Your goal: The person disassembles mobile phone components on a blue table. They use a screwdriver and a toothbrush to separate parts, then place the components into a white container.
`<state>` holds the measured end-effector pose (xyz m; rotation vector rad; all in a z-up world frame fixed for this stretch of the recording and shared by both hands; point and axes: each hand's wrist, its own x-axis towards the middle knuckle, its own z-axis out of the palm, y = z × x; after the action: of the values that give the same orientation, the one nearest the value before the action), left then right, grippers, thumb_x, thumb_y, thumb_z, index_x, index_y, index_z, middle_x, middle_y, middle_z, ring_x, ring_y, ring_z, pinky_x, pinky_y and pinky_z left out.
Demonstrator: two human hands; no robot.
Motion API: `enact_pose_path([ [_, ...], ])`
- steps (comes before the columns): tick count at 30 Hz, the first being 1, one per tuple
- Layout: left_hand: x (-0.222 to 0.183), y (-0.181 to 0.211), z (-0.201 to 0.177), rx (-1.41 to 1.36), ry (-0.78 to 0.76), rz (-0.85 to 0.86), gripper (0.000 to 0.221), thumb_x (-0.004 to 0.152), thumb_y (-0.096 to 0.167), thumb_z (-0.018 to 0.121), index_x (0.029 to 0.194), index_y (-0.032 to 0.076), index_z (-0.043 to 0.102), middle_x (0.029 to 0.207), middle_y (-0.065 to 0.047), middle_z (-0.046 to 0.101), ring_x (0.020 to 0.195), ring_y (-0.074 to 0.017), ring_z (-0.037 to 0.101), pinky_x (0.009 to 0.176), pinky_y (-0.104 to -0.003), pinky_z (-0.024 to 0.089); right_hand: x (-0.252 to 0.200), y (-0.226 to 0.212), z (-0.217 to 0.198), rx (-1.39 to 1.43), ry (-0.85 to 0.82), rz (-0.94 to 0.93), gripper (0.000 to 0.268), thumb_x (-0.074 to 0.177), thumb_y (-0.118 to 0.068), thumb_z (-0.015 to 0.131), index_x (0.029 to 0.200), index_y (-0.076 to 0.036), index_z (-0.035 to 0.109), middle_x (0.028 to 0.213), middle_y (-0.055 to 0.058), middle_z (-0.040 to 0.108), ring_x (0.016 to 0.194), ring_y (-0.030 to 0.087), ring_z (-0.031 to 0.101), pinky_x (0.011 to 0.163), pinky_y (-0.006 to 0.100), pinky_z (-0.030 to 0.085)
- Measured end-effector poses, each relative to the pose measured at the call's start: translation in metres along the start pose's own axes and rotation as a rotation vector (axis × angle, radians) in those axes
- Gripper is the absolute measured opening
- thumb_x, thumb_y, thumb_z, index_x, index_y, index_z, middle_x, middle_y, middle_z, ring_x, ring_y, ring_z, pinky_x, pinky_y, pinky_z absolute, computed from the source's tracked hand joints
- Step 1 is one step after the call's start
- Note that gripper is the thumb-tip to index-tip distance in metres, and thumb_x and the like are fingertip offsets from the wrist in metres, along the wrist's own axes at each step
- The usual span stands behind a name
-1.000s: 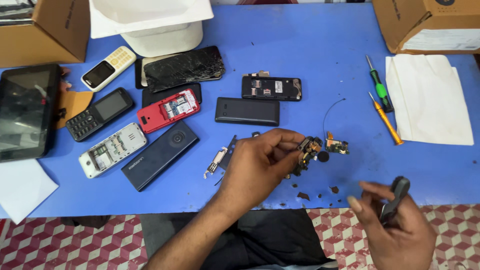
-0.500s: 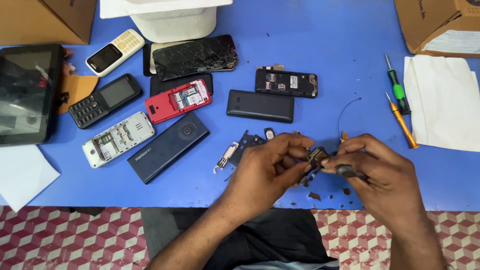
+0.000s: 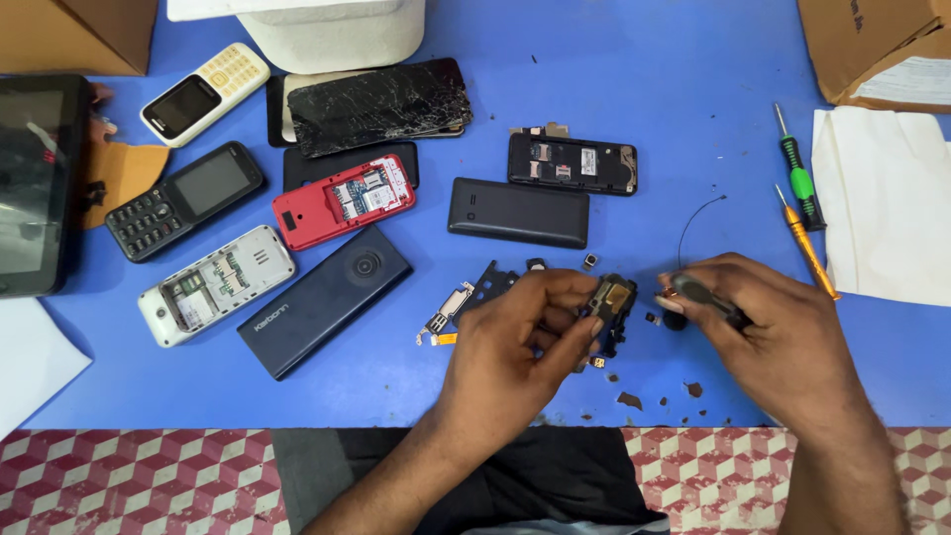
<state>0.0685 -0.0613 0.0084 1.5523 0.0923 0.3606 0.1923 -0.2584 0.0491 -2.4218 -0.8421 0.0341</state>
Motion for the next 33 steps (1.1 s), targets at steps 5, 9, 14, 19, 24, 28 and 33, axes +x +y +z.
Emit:
enact_pose_path([
  [5,-0.004,-0.003,0.002,-0.021,0.076,0.072,0.028,0.098,0.001,0.069,0.125,-0.002,0.062,0.096,-0.009,0.076,0.082,-0.011,0.077,0.067,-0.023,0.065,0.007,-0.009,-0.001,-0.079,-0.078,0.004,0.019,0.082,-0.008,0.078,0.1,-0.005,0.075,0.096,0.003,0.076,0.082,0.014,0.074,0.068,0.028,0.058],
  [9,-0.005,-0.003,0.0,-0.006,0.08,0.12,0.03,0.099,-0.001,0.067,0.128,-0.002,0.061,0.101,-0.01,0.076,0.087,-0.0115,0.077,0.069,-0.024,0.066,0.009,-0.014,0.0,-0.028,-0.069,-0.018,0.017,0.082,-0.005,0.077,0.099,-0.005,0.075,0.099,0.003,0.075,0.083,0.013,0.073,0.066,0.027,0.059],
  [14,-0.007,-0.003,-0.001,-0.016,0.06,0.104,0.031,0.099,-0.001,0.065,0.13,-0.002,0.059,0.111,-0.011,0.075,0.092,-0.0125,0.077,0.073,-0.025,0.068,-0.003,-0.017,-0.004,-0.052,0.081,-0.084,0.023,0.085,-0.003,0.076,0.107,-0.004,0.074,0.107,0.006,0.075,0.08,0.011,0.07,0.064,0.026,0.053],
  [19,-0.008,-0.002,-0.001,0.009,0.058,0.122,0.031,0.099,0.0,0.065,0.13,-0.002,0.059,0.119,-0.011,0.074,0.099,-0.0132,0.077,0.075,-0.024,0.068,-0.03,-0.02,0.002,0.108,0.176,-0.055,0.027,0.085,-0.006,0.077,0.113,-0.006,0.076,0.101,0.005,0.074,0.063,0.005,0.053,0.051,0.022,0.039],
  [24,-0.009,-0.002,-0.001,0.008,0.061,0.099,0.033,0.099,0.001,0.066,0.131,-0.001,0.059,0.114,-0.01,0.074,0.097,-0.0134,0.077,0.076,-0.026,0.066,-0.062,-0.019,0.011,0.422,0.178,0.21,0.034,0.094,-0.011,0.071,0.126,-0.002,0.068,0.086,0.0,0.064,0.069,0.001,0.052,0.056,0.018,0.041],
  [28,-0.01,-0.003,-0.001,-0.012,0.032,0.078,0.033,0.1,0.001,0.065,0.132,-0.001,0.059,0.113,-0.01,0.074,0.094,-0.0128,0.077,0.076,-0.025,0.069,-0.073,-0.018,0.018,0.506,0.15,0.207,0.039,0.095,-0.012,0.066,0.132,0.0,0.061,0.087,-0.002,0.062,0.068,0.0,0.052,0.055,0.017,0.042],
  [33,-0.013,-0.004,0.0,-0.025,0.078,0.164,0.035,0.1,-0.002,0.066,0.134,-0.001,0.058,0.115,-0.011,0.071,0.099,-0.0129,0.076,0.078,-0.025,0.069,-0.073,-0.031,0.028,0.345,0.258,0.194,0.034,0.09,-0.008,0.075,0.124,-0.001,0.07,0.081,0.0,0.06,0.065,0.003,0.048,0.057,0.02,0.039],
])
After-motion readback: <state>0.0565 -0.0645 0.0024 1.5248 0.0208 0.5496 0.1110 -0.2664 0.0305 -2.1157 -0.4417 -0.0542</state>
